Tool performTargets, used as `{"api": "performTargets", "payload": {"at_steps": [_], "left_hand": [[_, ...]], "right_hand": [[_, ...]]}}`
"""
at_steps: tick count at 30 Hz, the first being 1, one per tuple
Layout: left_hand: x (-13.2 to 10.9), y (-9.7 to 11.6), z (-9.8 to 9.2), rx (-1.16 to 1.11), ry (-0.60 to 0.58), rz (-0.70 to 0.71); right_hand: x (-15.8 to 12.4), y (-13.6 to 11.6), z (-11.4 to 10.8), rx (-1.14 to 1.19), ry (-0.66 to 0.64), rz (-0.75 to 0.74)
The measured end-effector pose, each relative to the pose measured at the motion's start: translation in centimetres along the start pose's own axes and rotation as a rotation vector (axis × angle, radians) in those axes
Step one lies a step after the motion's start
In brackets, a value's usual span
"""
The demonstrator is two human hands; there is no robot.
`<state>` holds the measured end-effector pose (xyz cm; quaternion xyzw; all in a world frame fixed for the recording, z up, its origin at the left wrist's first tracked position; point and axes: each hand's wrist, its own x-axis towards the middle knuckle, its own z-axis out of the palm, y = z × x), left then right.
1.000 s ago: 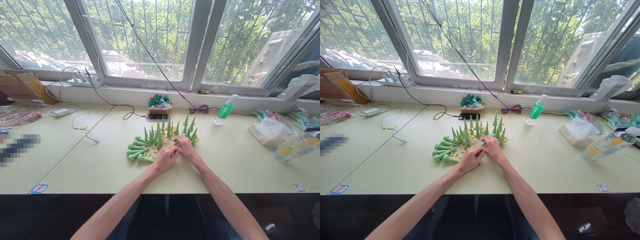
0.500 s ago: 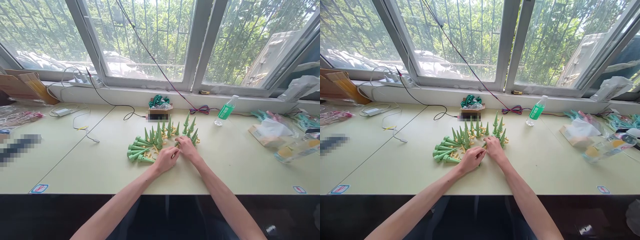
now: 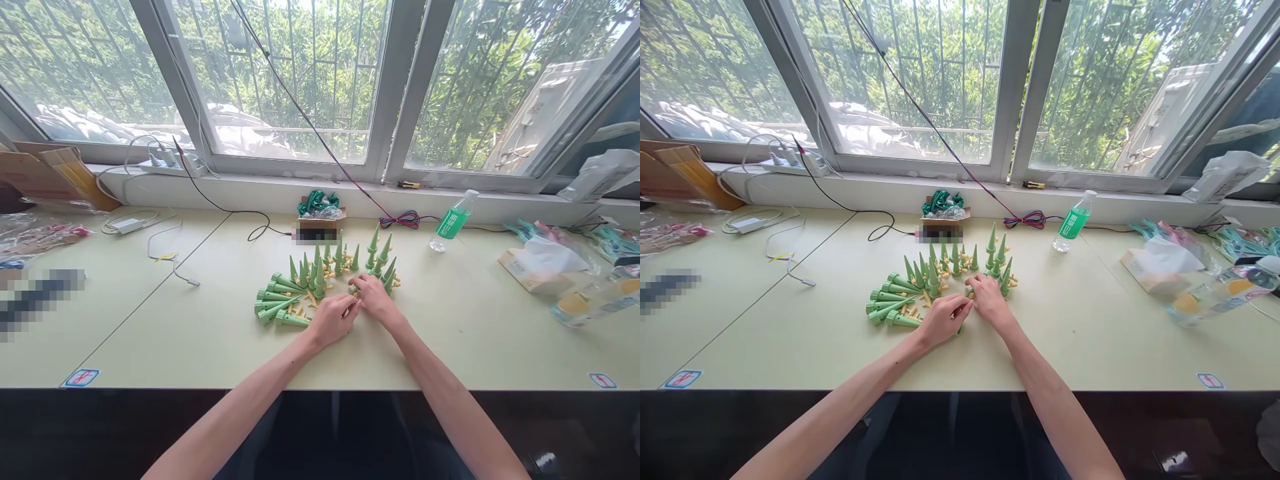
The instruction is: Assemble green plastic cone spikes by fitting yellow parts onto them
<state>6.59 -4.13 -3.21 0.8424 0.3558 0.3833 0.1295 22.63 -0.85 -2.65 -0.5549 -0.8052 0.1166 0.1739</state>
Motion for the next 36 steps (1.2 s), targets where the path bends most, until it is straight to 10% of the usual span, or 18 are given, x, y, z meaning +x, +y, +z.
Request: {"api": "performTargets", "payload": {"at_steps": [36], "left_hand": [[0.02, -0.21, -0.13, 0.021, 0.03, 0.027]], "right_hand": [[-0.42, 0.11, 0.28, -0.008, 0.019, -0.032]]}}
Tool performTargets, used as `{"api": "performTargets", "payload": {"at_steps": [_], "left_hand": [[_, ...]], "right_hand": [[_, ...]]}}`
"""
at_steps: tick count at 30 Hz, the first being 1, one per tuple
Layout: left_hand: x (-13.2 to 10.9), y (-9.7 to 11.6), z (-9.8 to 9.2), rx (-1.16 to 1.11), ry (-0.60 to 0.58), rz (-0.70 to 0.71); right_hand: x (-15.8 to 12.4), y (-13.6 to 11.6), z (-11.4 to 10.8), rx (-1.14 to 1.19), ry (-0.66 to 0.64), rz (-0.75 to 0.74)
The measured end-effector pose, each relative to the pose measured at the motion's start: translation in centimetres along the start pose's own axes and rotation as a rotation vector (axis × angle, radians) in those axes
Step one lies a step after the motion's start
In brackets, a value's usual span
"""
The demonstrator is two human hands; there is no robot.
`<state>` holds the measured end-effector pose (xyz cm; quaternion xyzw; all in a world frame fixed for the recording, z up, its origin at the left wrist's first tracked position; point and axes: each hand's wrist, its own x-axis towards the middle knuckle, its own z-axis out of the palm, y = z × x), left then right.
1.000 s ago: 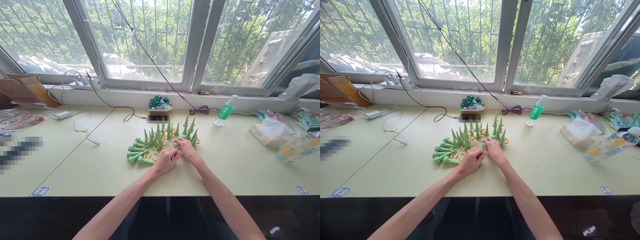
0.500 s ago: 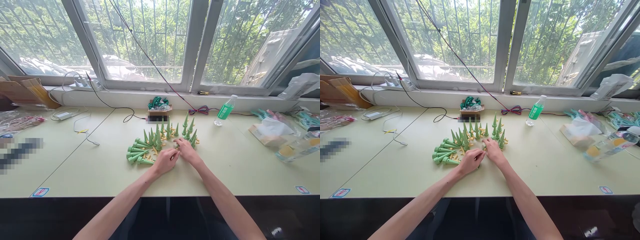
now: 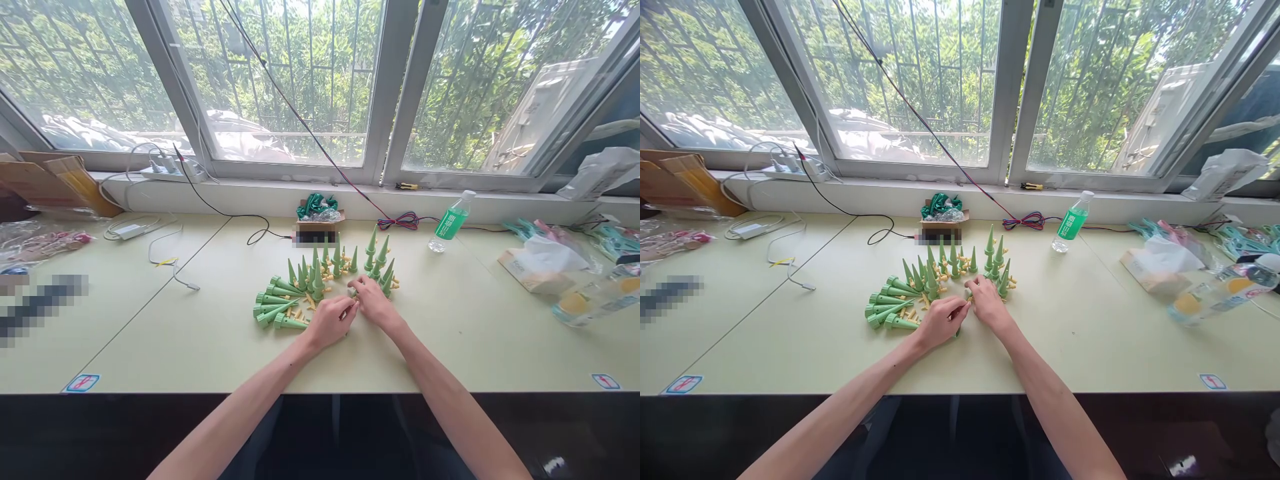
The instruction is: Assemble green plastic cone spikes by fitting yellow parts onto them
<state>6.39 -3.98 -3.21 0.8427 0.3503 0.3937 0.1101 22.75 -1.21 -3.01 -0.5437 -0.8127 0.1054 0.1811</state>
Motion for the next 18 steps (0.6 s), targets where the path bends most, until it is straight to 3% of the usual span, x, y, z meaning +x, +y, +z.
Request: {"api": "performTargets", "payload": {"at_steps": [18], "left_hand": [[0.1, 0.18, -0.39, 0.059, 0.106, -0.101]], "right_hand": [[0.27, 0.22, 0.08, 0.02, 0.013, -0.003]]}}
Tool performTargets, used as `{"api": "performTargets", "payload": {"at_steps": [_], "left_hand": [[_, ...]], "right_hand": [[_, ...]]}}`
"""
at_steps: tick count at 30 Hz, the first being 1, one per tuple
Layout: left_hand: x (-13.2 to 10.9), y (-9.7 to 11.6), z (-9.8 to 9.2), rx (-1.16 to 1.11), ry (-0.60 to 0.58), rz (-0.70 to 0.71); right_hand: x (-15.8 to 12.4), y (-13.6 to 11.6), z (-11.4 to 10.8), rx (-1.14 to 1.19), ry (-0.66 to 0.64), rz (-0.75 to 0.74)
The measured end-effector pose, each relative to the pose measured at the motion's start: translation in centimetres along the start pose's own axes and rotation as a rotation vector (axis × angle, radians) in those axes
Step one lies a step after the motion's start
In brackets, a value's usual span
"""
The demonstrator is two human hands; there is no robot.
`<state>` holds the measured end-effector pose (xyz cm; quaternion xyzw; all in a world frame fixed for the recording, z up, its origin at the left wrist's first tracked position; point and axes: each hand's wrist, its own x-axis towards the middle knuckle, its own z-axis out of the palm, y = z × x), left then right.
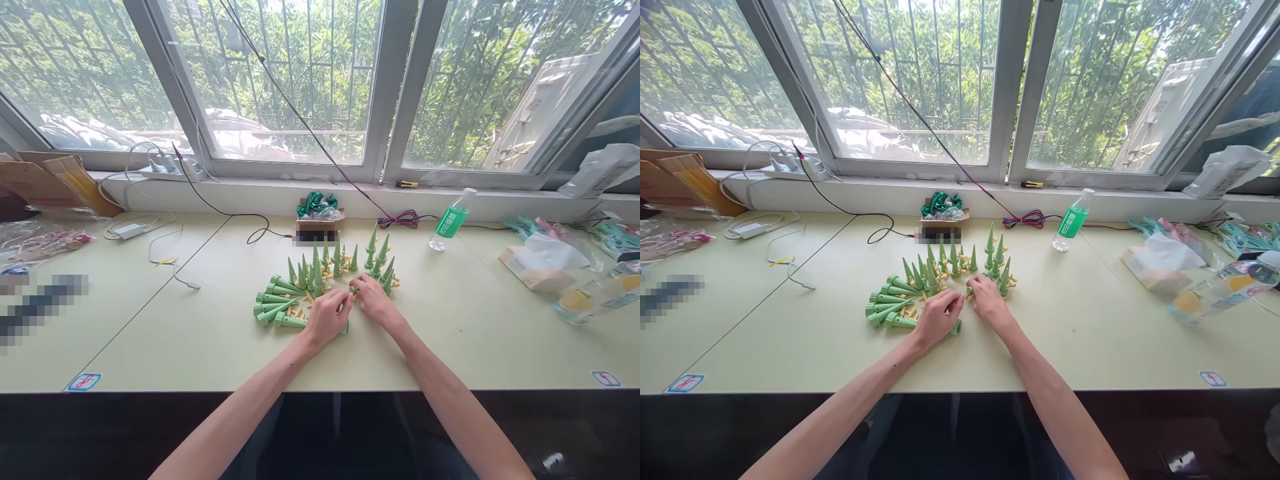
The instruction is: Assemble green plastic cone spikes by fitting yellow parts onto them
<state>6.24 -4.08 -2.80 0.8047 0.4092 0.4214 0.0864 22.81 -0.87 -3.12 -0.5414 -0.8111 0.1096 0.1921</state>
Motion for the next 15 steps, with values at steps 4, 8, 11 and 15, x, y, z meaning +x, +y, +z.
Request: {"api": "performTargets", "payload": {"at_steps": [4, 8, 11, 15], "left_hand": [[-0.04, -0.04, 0.08, -0.013, -0.004, 0.0], [-0.02, -0.1, 0.14, -0.017, -0.007, 0.003], [-0.03, -0.16, 0.17, -0.017, -0.014, 0.002], [-0.05, -0.17, 0.17, -0.033, -0.02, -0.008]], "right_hand": [[0.03, -0.15, -0.09, -0.005, 0.006, 0.035], [-0.12, -0.41, -0.34, -0.001, -0.002, 0.047], [-0.25, -0.53, -0.45, 0.02, 0.003, 0.035], [-0.29, -0.56, -0.46, 0.061, 0.015, 0.02]]}}
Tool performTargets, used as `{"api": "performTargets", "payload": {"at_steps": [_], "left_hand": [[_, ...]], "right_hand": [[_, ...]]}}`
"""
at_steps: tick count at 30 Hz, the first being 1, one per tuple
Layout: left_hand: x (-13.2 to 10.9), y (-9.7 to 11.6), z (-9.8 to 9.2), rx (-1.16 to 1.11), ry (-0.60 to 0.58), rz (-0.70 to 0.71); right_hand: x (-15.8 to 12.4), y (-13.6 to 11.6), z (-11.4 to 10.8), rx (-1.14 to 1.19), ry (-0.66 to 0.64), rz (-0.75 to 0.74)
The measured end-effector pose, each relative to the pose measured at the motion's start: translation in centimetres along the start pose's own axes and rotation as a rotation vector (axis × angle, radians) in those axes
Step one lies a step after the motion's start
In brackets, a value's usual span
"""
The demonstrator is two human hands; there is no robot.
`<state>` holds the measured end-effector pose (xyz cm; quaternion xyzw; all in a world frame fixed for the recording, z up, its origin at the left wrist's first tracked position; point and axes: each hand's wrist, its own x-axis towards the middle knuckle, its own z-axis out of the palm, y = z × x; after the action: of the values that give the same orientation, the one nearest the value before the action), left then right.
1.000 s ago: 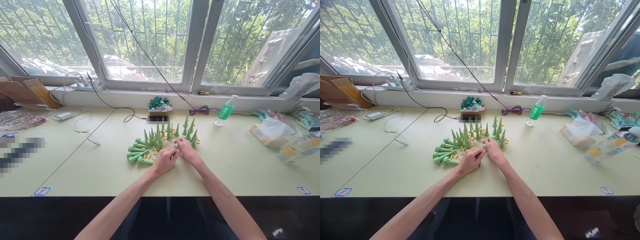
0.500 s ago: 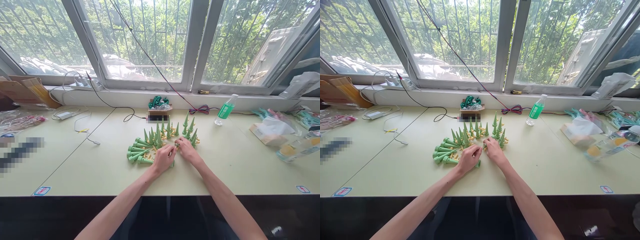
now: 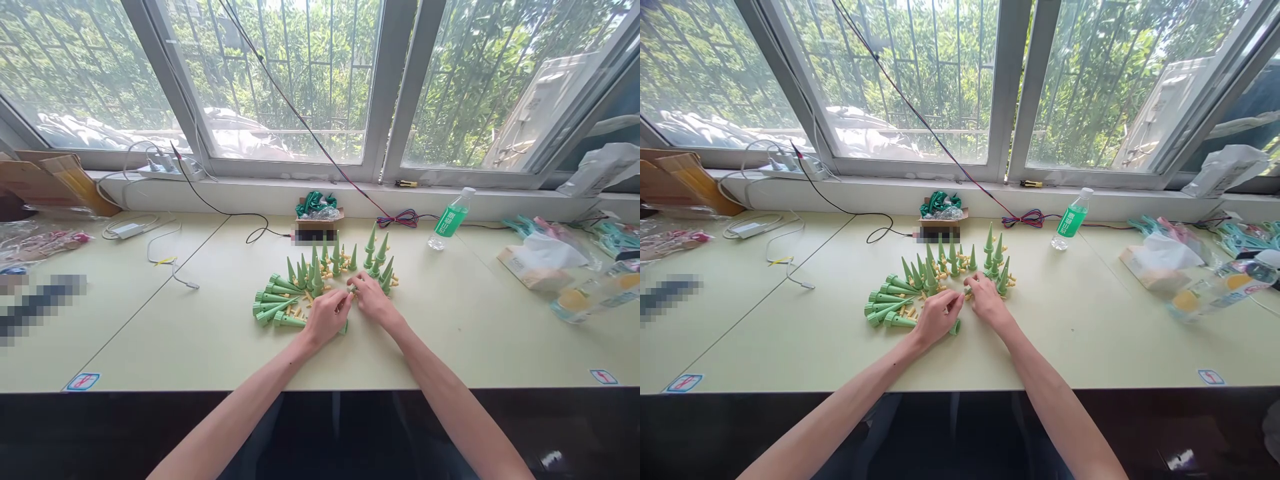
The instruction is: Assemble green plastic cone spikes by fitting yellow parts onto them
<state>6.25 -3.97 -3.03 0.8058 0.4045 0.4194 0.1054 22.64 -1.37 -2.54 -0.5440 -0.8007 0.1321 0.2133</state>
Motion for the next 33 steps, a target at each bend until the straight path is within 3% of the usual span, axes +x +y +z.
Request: {"api": "performTargets", "payload": {"at_steps": [9, 18, 33], "left_hand": [[0.04, 0.05, -0.03, -0.029, -0.003, -0.042], [0.15, 0.1, 0.04, -0.037, -0.018, -0.045], [0.16, -0.07, 0.14, -0.054, 0.016, -0.004]], "right_hand": [[0.35, 0.23, 0.0, 0.098, 0.084, -0.071], [0.36, 0.59, 0.23, 0.016, -0.008, -0.066], [0.76, 0.57, 0.56, -0.088, 0.022, -0.151]]}}
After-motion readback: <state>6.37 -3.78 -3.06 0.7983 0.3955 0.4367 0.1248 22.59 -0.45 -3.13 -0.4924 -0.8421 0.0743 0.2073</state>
